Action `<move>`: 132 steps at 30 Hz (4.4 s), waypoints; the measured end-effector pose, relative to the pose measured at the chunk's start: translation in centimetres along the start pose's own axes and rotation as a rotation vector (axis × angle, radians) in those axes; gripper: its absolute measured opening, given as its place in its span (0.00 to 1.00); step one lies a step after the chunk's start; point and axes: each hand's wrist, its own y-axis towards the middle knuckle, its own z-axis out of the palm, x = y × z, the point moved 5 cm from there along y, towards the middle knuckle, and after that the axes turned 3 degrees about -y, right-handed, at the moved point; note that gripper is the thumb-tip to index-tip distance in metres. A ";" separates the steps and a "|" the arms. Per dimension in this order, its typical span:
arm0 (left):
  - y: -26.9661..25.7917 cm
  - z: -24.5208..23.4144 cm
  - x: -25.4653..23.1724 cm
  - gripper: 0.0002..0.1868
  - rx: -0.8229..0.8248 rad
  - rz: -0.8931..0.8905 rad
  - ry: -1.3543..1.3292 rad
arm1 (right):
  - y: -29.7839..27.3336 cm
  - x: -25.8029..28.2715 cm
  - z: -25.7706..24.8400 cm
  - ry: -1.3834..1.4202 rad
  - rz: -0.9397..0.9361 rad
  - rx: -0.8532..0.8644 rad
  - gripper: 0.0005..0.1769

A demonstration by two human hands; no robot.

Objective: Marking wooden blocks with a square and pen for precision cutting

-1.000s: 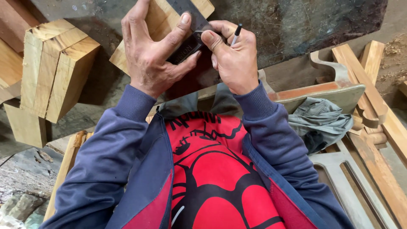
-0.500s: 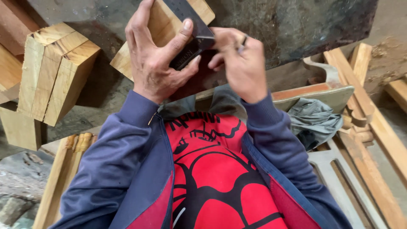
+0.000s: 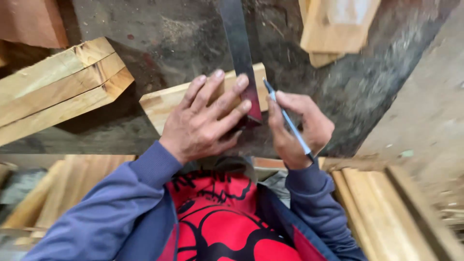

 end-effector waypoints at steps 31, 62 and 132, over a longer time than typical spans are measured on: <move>-0.1 0.5 1.3 0.12 -0.078 -0.053 -0.054 | -1.0 -1.8 1.3 0.113 -0.018 0.081 0.04; -0.4 0.9 0.9 0.15 -0.042 -0.011 0.007 | -4.5 -2.9 2.4 0.082 0.610 0.534 0.16; -2.9 -0.2 5.4 0.07 -0.248 -0.630 -0.477 | -3.0 -4.0 3.1 0.114 0.509 0.176 0.06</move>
